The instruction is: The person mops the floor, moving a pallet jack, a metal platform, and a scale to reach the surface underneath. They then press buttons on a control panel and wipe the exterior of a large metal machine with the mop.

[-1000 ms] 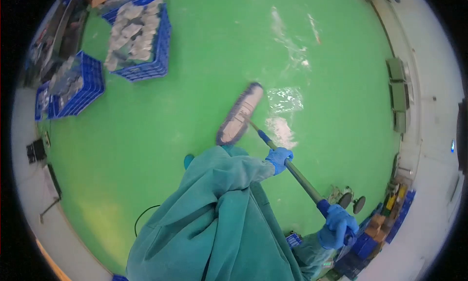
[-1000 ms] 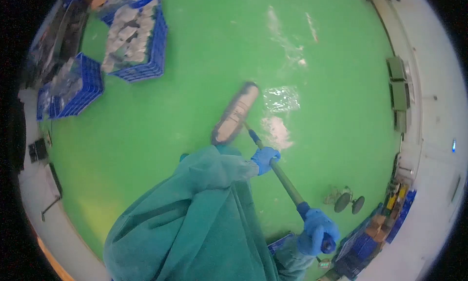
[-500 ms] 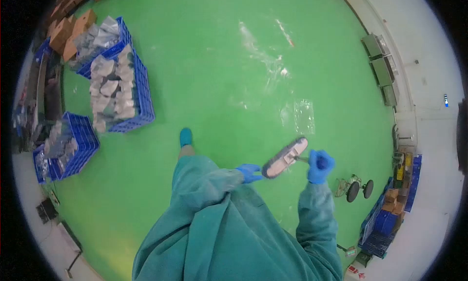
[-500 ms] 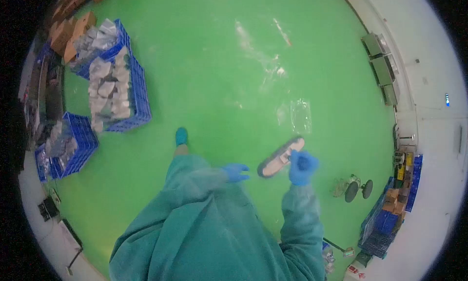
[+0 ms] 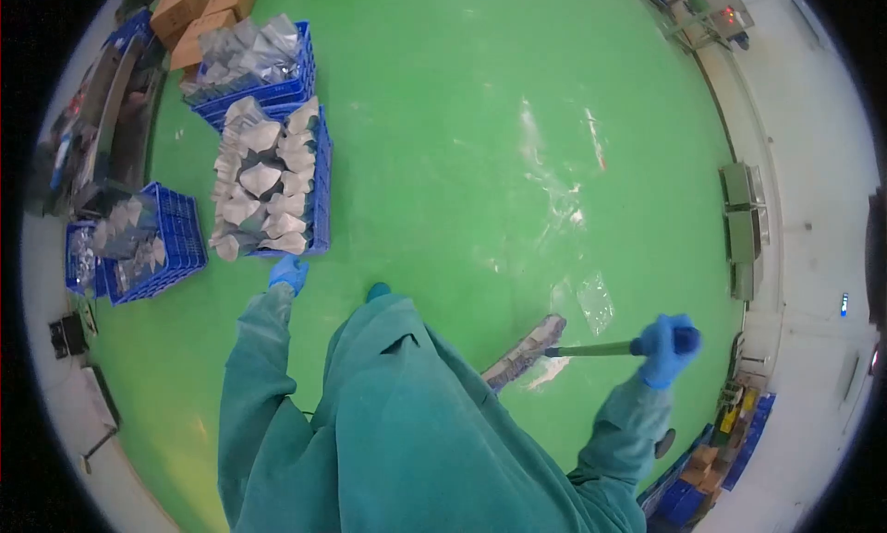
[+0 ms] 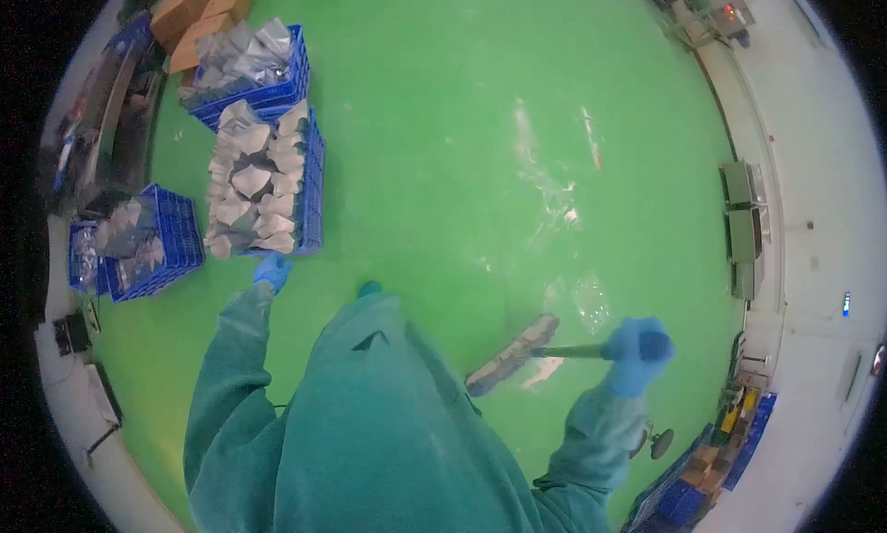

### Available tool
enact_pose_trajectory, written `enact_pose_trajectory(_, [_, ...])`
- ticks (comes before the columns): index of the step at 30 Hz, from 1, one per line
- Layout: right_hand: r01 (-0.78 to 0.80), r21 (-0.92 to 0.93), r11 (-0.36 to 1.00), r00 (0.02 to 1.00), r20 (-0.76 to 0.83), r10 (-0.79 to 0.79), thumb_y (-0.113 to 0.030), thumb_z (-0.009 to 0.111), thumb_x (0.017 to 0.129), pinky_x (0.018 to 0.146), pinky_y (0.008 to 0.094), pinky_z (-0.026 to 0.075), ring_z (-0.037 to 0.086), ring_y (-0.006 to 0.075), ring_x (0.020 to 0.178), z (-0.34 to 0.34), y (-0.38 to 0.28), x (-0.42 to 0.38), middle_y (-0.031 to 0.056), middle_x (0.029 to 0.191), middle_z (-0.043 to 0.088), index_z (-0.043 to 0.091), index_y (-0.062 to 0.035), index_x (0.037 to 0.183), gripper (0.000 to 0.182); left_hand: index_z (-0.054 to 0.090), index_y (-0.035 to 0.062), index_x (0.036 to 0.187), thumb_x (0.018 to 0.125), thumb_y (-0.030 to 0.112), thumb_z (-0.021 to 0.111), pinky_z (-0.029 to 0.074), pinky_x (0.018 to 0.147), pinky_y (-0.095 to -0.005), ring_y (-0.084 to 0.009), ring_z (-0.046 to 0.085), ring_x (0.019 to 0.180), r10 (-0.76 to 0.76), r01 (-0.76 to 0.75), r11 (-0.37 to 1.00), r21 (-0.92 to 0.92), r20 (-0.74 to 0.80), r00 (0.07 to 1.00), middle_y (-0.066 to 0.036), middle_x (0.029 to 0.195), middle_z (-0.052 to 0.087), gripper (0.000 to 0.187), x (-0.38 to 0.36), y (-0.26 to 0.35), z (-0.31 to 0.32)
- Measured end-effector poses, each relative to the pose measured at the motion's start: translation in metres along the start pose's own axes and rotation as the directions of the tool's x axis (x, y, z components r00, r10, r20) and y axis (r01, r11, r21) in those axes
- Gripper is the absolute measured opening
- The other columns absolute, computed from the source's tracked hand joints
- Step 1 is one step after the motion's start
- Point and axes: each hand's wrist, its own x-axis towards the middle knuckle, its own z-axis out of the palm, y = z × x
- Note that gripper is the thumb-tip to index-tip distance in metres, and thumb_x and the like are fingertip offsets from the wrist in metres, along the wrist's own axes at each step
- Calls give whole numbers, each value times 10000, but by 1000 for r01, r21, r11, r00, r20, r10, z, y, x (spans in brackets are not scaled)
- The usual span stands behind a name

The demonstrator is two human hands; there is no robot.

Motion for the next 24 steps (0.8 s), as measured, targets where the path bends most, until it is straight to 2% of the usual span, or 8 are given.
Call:
enact_pose_trajectory(3, [122,125,985,992,6,-123,42,533,778,351,230,283,335,91,377,2,-89,9,-6,521,379,446,-76,745,150,574,66,1103,744,401,636,459,834,-381,-300,590,958,105,-77,977,-198,136,985,-157,1045,617,494,-15,70,8])
enact_pose_trajectory(5, [-145,370,917,975,209,70,-145,630,736,487,293,389,496,113,558,-34,-126,14,17,610,493,475,-114,634,189,549,48,1144,739,411,650,406,939,-367,-299,531,1080,253,-190,950,-249,250,935,-155,1158,566,554,-41,145,14])
enact_pose_trajectory(8, [60,483,873,891,368,-265,-135,644,753,457,298,424,493,129,482,-1,-183,22,25,568,503,487,-92,623,208,477,50,1233,724,416,659,331,1016,-379,-311,431,1190,572,-365,802,-473,431,697,-182,1268,467,653,-91,255,13])
enact_pose_trajectory(11, [220,623,751,678,455,-576,-124,657,769,427,304,458,491,146,405,24,-206,33,32,527,513,499,-70,612,229,369,80,1316,713,316,704,373,975,-400,-313,444,1154,922,-792,345,-503,26,385,-171,1321,391,729,-123,311,44])
enact_pose_trajectory(14, [175,693,699,684,425,-593,-108,573,807,348,232,420,489,83,362,21,-176,43,12,498,532,494,-95,608,214,396,77,1289,683,265,737,377,968,-388,-295,426,1165,948,-824,229,-518,-75,310,-159,1280,425,720,-141,358,10])
enact_pose_trajectory(18, [104,678,728,734,441,-516,-191,598,758,400,286,429,502,156,414,37,-107,57,31,515,511,464,-91,574,248,464,68,1204,612,202,773,381,955,-394,-310,461,1118,786,-735,434,-521,-179,591,-146,1198,479,681,-111,361,18])
enact_pose_trajectory(21, [365,715,596,927,-221,-302,-307,642,710,430,311,421,486,181,449,56,29,-6,40,612,525,462,-77,592,315,552,69,1070,576,218,787,403,920,-398,-309,501,1070,752,-765,501,-405,-232,616,-131,1114,545,567,-56,346,27])
enact_pose_trajectory(24, [116,574,811,771,463,-438,-88,636,707,565,307,434,533,186,650,115,80,15,61,719,525,537,-60,712,102,583,116,1020,600,123,726,415,899,-389,-299,526,1039,696,-704,642,-305,-153,701,-114,1087,573,443,-17,330,57])
